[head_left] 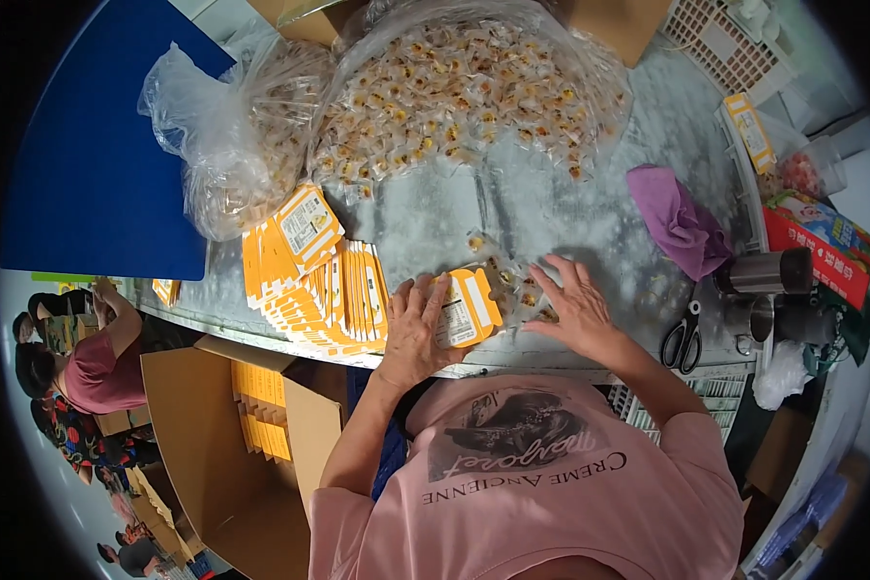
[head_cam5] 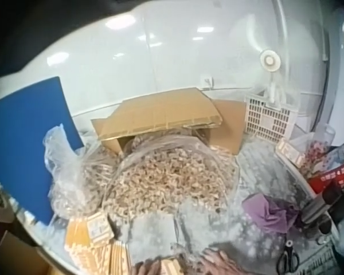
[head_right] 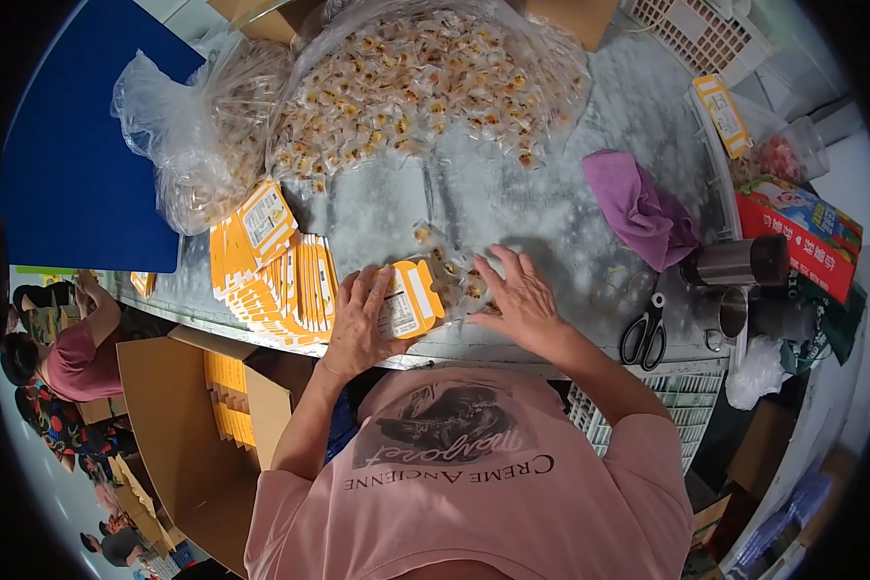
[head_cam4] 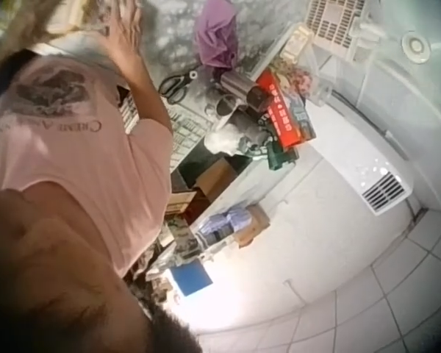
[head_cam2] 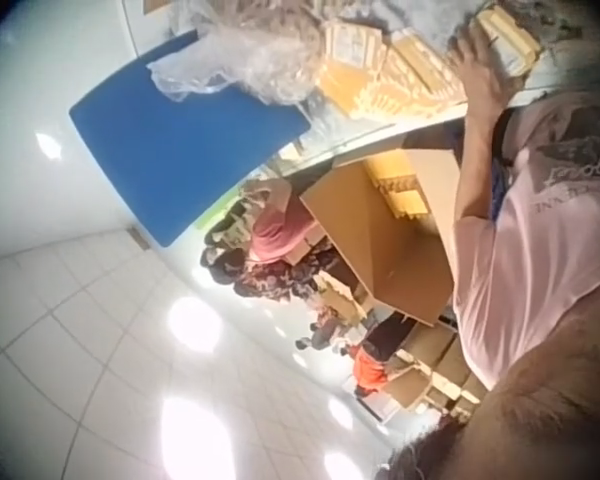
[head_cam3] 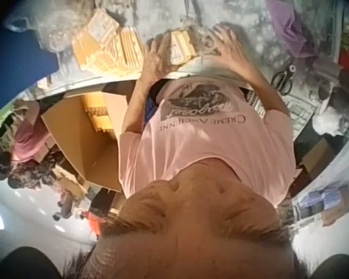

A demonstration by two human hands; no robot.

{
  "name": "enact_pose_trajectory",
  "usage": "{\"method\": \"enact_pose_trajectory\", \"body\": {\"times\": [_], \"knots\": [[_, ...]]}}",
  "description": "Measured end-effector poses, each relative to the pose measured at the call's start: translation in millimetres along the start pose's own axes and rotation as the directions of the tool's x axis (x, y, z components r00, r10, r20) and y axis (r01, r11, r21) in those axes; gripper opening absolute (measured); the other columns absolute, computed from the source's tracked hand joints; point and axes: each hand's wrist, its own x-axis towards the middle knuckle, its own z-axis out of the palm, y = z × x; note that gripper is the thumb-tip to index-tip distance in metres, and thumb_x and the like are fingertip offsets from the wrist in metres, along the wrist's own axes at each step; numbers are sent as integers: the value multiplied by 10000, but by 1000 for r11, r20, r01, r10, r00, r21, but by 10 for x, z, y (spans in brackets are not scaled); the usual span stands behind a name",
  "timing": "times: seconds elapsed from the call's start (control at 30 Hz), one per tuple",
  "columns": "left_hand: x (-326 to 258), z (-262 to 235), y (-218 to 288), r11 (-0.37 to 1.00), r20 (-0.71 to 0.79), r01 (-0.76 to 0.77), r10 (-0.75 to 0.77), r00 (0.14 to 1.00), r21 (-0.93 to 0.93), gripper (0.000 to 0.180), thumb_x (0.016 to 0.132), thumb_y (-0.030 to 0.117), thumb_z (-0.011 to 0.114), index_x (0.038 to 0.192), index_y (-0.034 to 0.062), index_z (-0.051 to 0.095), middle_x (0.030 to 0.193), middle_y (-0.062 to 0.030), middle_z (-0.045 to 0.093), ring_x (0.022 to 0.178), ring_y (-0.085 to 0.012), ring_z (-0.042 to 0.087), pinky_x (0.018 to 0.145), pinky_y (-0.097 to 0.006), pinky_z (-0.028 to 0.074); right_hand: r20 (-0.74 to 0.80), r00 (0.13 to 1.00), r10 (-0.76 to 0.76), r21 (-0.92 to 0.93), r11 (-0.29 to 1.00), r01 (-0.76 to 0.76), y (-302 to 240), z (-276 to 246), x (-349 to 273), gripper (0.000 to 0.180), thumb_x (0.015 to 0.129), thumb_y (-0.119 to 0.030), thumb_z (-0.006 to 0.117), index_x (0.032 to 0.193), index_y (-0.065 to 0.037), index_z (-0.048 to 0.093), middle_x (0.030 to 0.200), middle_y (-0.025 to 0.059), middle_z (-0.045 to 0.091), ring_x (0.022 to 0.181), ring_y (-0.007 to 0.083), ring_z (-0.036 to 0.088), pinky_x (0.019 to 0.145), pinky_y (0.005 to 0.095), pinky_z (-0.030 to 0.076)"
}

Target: Pack small individual product packets into product boxes and then organize those boxes into a larger shipping carton.

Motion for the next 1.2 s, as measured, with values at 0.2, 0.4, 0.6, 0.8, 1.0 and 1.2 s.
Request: {"method": "enact_pose_trajectory", "body": {"times": [0.2,0.4,0.6,0.8,1.0,1.2], "knots": [[-3,-7,27,1000,-11,-3,3,1000,24,1094,544,347,901,1452,45,372,1370,-216,417,1211,-432,412,1035,-511,363,-195,972,130,302,951,-66,15,430,21,574,828,-200,742,1334,-46,518,1211,169,471,877,295,608,747,393,515],[3,13,52,1000,-50,14,-13,999,20,1060,542,329,896,1429,26,402,1338,-227,425,1201,-432,417,1029,-514,372,-362,931,44,456,880,135,-139,769,451,248,843,-2,632,1091,2,653,924,144,587,790,246,638,658,321,507],[-71,7,41,996,-97,89,-86,992,28,1040,558,305,886,1428,9,400,1322,-249,418,1200,-440,416,1026,-524,375,-81,996,39,407,913,-2,-124,311,796,182,884,-59,577,1034,-32,676,1024,148,646,853,251,672,744,356,528],[-69,42,57,996,-107,85,-80,991,39,1038,566,317,881,1433,14,397,1331,-256,410,1205,-446,414,1034,-527,370,-107,930,-353,181,912,367,-105,242,1501,250,896,-60,541,1130,-79,626,1324,134,455,1032,317,599,884,412,498],[-91,94,45,993,-106,115,-110,988,39,1049,564,323,877,1439,15,387,1336,-258,406,1208,-446,409,1031,-533,368,-26,996,-89,309,947,93,-141,362,1005,254,904,-70,554,1153,-42,596,1233,147,520,1004,355,599,859,427,508],[-7,71,50,998,-86,48,-45,995,29,1033,577,310,875,1436,10,386,1339,-259,398,1212,-449,401,1029,-537,360,-175,984,-21,563,818,117,-161,435,397,359,929,-67,557,1283,-33,518,1132,191,590,973,360,610,829,417,507]]}}
